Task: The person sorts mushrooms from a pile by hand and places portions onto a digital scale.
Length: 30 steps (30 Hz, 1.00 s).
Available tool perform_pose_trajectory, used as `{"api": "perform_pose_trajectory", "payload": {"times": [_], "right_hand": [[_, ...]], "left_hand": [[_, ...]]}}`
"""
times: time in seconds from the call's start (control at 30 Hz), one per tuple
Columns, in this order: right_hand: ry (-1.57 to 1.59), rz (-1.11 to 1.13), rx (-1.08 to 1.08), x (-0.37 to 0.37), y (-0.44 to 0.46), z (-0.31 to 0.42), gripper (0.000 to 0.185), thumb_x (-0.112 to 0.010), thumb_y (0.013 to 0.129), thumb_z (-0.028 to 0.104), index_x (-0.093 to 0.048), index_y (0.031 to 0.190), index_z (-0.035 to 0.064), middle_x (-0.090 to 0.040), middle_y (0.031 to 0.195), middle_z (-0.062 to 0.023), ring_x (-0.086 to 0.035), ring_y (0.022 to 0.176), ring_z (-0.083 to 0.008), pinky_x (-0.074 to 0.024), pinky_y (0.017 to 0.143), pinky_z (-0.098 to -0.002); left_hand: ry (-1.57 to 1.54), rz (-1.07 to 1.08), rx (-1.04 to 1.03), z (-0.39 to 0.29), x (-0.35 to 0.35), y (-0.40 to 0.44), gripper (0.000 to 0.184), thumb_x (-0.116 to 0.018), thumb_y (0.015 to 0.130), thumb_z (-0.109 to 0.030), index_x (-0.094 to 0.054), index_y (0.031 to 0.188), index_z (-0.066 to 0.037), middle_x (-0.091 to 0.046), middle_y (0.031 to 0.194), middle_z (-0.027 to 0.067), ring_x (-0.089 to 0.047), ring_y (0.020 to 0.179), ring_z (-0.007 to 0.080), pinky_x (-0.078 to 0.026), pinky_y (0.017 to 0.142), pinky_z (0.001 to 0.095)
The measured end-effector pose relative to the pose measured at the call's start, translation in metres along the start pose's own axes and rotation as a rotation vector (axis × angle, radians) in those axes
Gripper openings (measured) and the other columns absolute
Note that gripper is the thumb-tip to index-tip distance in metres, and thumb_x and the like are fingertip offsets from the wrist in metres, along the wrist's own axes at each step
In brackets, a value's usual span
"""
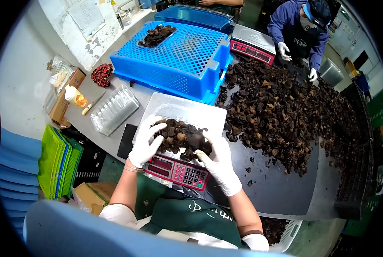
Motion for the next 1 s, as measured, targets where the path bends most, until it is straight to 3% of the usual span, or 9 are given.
{"api": "perform_pose_trajectory", "payload": {"times": [0.13, 0.3, 0.43, 0.53, 0.6, 0.67, 0.73, 0.8, 1.0], "right_hand": [[-0.176, 0.039, 0.118, -0.008, 0.008, 0.002, 0.035, -0.075, 0.08, 0.01, -0.065, 0.113, 0.0058, -0.064, 0.112, -0.0118, -0.059, 0.107, -0.0284, -0.0457, 0.093, -0.0401], [-0.408, 0.241, 0.438, -0.044, 0.027, 0.019, 0.031, -0.071, 0.071, 0.009, -0.067, 0.102, 0.0146, -0.063, 0.111, -0.0008, -0.056, 0.105, -0.0234, -0.0411, 0.093, -0.0417], [-0.622, 0.293, 0.279, -0.057, 0.032, 0.005, 0.061, -0.072, 0.071, 0.012, -0.055, 0.129, 0.0085, -0.061, 0.108, -0.0062, -0.056, 0.101, -0.025, -0.0377, 0.098, -0.0438], [-0.511, 0.274, 0.22, -0.054, 0.026, -0.003, 0.051, -0.075, 0.072, 0.01, -0.061, 0.121, 0.0111, -0.062, 0.099, -0.0041, -0.055, 0.101, -0.0247, -0.0334, 0.102, -0.0455], [-0.485, 0.262, 0.214, -0.055, 0.026, -0.002, 0.046, -0.075, 0.072, 0.009, -0.063, 0.117, 0.0113, -0.063, 0.096, -0.0033, -0.056, 0.1, -0.0244, -0.0334, 0.101, -0.0451], [-0.462, 0.241, 0.21, -0.052, 0.031, 0.002, 0.041, -0.075, 0.073, 0.009, -0.064, 0.113, 0.0115, -0.063, 0.093, -0.0024, -0.056, 0.098, -0.0242, -0.0334, 0.101, -0.0447], [-0.325, 0.15, 0.162, -0.046, 0.036, 0.007, 0.037, -0.074, 0.074, 0.008, -0.066, 0.109, 0.0108, -0.064, 0.091, -0.0021, -0.056, 0.096, -0.024, -0.034, 0.1, -0.0426], [-0.187, 0.129, 0.026, -0.039, 0.04, 0.011, 0.033, -0.073, 0.074, 0.008, -0.066, 0.106, 0.0108, -0.064, 0.087, -0.0019, -0.055, 0.095, -0.024, -0.0365, 0.097, -0.0402], [-0.464, 0.274, 0.239, -0.037, 0.034, -0.002, 0.023, -0.073, 0.074, 0.009, -0.068, 0.096, 0.0153, -0.065, 0.088, 0.0019, -0.056, 0.097, -0.0215, -0.0338, 0.102, -0.0457]], "left_hand": [[0.065, 0.059, -0.094, -0.003, -0.017, 0.003, 0.034, -0.062, 0.087, -0.011, -0.064, 0.12, -0.008, -0.054, 0.131, 0.0149, -0.042, 0.13, 0.0398, -0.033, 0.111, 0.0497], [0.092, 0.021, -0.073, 0.009, -0.032, -0.002, 0.032, -0.059, 0.088, -0.01, -0.064, 0.119, -0.006, -0.055, 0.129, 0.0151, -0.046, 0.125, 0.0381, -0.036, 0.108, 0.049], [0.024, 0.018, -0.006, 0.011, -0.029, -0.003, 0.031, -0.058, 0.088, -0.003, -0.066, 0.117, -0.006, -0.058, 0.126, 0.0139, -0.05, 0.125, 0.0336, -0.039, 0.108, 0.042], [-0.064, 0.01, 0.0, 0.004, -0.021, -0.001, 0.034, -0.062, 0.087, -0.012, -0.064, 0.119, -0.006, -0.056, 0.127, 0.0147, -0.05, 0.12, 0.0361, -0.039, 0.105, 0.0469], [-0.041, 0.016, -0.058, -0.004, -0.019, 0.001, 0.044, -0.069, 0.082, -0.021, -0.062, 0.124, -0.009, -0.054, 0.131, 0.0143, -0.046, 0.124, 0.0383, -0.036, 0.107, 0.05], [0.042, 0.073, -0.143, -0.012, -0.019, 0.005, 0.067, -0.079, 0.07, -0.033, -0.059, 0.131, -0.016, -0.048, 0.139, 0.0134, -0.039, 0.13, 0.0396, -0.029, 0.11, 0.0537], [0.117, 0.102, -0.157, -0.014, -0.022, 0.005, 0.066, -0.081, 0.07, -0.04, -0.061, 0.127, -0.015, -0.049, 0.139, 0.0139, -0.04, 0.13, 0.041, -0.032, 0.109, 0.0537], [0.111, 0.114, -0.148, -0.007, -0.026, 0.004, 0.064, -0.081, 0.069, -0.04, -0.061, 0.125, -0.015, -0.049, 0.139, 0.0133, -0.039, 0.13, 0.041, -0.031, 0.109, 0.0543], [0.078, 0.115, -0.143, -0.001, -0.022, 0.004, 0.057, -0.084, 0.066, -0.034, -0.065, 0.115, -0.012, -0.051, 0.136, 0.0145, -0.041, 0.129, 0.0425, -0.033, 0.108, 0.0536]]}}
Point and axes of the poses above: each hand's wrist, its own y-axis towards the middle knuckle, its own x-axis out of the back of the hand, z = x × y, the point moved 2 cm from there along y, towards the middle knuckle
